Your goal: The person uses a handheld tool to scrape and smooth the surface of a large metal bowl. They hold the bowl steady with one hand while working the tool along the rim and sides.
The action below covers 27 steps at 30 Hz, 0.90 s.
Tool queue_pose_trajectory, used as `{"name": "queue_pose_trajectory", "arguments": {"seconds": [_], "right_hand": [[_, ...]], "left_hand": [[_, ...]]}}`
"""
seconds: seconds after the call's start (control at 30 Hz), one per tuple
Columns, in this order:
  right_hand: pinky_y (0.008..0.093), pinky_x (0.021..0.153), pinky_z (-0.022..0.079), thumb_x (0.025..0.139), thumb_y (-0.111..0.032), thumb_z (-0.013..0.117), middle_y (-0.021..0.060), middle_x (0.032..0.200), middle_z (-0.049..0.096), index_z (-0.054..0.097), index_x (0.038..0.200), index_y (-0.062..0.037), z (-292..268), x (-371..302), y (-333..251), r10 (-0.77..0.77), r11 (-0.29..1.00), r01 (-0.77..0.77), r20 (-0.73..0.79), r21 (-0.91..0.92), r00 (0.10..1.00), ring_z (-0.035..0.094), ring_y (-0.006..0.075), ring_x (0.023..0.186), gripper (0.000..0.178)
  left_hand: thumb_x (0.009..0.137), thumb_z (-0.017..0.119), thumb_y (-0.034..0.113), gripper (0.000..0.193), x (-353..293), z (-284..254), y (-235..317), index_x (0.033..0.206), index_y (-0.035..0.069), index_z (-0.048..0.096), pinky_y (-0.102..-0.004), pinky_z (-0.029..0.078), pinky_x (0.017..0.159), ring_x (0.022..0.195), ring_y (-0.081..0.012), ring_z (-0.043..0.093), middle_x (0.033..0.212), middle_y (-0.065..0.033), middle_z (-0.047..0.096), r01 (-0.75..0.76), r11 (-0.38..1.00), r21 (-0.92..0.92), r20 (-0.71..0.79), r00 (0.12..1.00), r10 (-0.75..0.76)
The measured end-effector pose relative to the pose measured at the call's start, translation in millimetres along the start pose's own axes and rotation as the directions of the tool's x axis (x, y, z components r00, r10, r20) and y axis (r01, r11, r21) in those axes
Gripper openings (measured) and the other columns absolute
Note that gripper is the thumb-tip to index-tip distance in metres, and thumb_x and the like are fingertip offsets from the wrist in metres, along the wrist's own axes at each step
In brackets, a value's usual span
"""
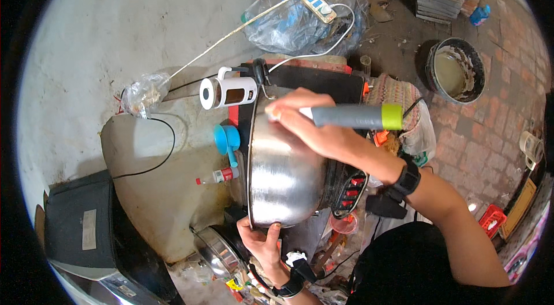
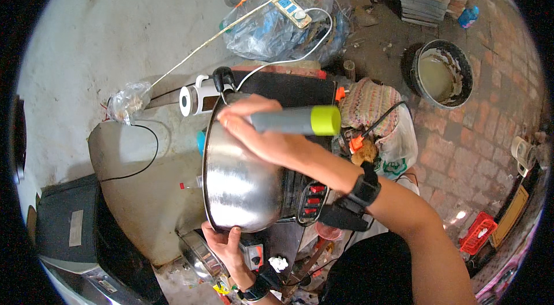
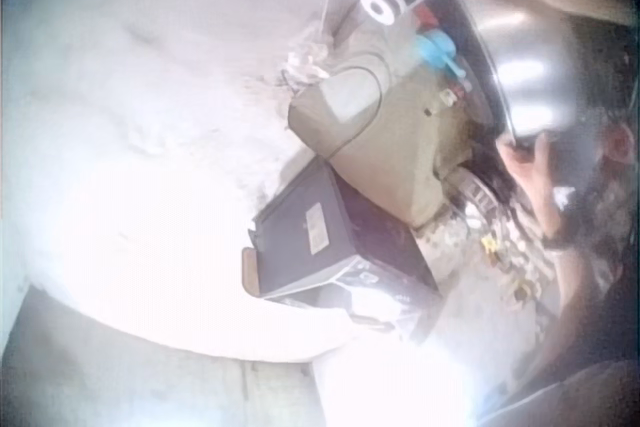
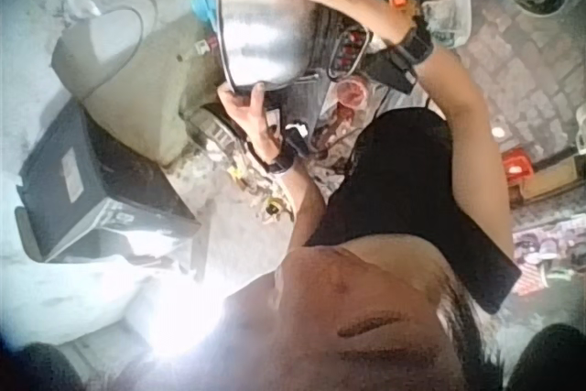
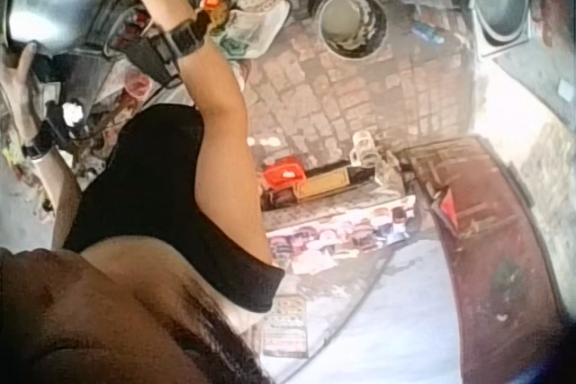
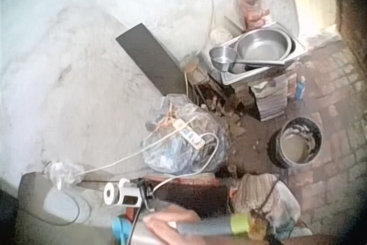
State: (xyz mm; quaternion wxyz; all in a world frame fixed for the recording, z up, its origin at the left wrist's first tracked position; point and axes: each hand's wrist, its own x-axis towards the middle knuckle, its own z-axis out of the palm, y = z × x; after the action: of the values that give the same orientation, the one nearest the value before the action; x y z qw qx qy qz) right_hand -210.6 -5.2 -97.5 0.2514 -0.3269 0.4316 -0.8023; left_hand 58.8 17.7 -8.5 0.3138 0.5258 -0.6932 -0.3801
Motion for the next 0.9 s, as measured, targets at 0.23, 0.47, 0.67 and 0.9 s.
{"name": "queue_pose_trajectory", "arguments": {"seconds": [0.23, 0.47, 0.67, 0.9], "right_hand": [[0.0319, 0.063, 0.051, 0.096, -0.012, 0.060, 0.0113, 0.082, 0.071, 0.071, 0.092, 0.0026, 7.3, -4.8, 4.4, 0.128, 0.964, -0.126, 0.006, 0.234, 0.992, 0.064, 0.0143, 0.069, 0.019], [0.0278, 0.059, 0.048, 0.098, -0.017, 0.059, 0.0098, 0.080, 0.069, 0.071, 0.093, -0.0013, 9.2, -5.7, 9.0, -0.098, 0.993, 0.095, 0.057, 0.067, 0.993, 0.061, 0.0115, 0.067, 0.020], [0.0274, 0.064, 0.053, 0.095, -0.008, 0.060, 0.0116, 0.091, 0.074, 0.071, 0.105, 0.0032, 4.9, -3.9, 1.0, 0.087, 0.982, -0.101, 0.095, 0.159, 0.992, 0.067, 0.0141, 0.075, 0.019], [0.0324, 0.060, 0.047, 0.095, -0.016, 0.060, 0.0113, 0.073, 0.065, 0.067, 0.091, 0.0042, 3.8, 2.5, -4.7, 0.271, 0.931, -0.263, 0.004, 0.252, 0.963, 0.061, 0.0155, 0.067, 0.022]], "left_hand": [[0.095, 0.056, 0.059, 0.057, 7.0, -2.9, -11.4, 0.103, 0.003, 0.055, -0.0283, 0.038, 0.087, 0.092, -0.0129, 0.048, 0.096, -0.0023, 0.053, -0.120, 0.991, -0.066, -0.091, 0.989, 0.114], [0.104, 0.045, 0.026, 0.025, 16.3, -4.1, -17.1, 0.095, 0.005, 0.053, -0.0267, 0.034, 0.083, 0.087, -0.0111, 0.043, 0.090, -0.0003, 0.046, -0.049, 0.982, -0.183, -0.198, 0.980, 0.012], [0.095, 0.051, 0.011, 0.011, 20.2, 1.8, -11.5, 0.103, 0.004, 0.054, -0.0274, 0.036, 0.085, 0.089, -0.0121, 0.046, 0.093, -0.0022, 0.049, -0.041, 0.984, -0.176, -0.239, 0.971, -0.002], [0.094, 0.051, 0.019, 0.025, 21.6, 0.0, -15.0, 0.112, 0.002, 0.052, -0.0292, 0.043, 0.086, 0.093, -0.0161, 0.059, 0.098, -0.0078, 0.062, -0.071, 0.981, -0.182, -0.220, 0.975, 0.030]]}}
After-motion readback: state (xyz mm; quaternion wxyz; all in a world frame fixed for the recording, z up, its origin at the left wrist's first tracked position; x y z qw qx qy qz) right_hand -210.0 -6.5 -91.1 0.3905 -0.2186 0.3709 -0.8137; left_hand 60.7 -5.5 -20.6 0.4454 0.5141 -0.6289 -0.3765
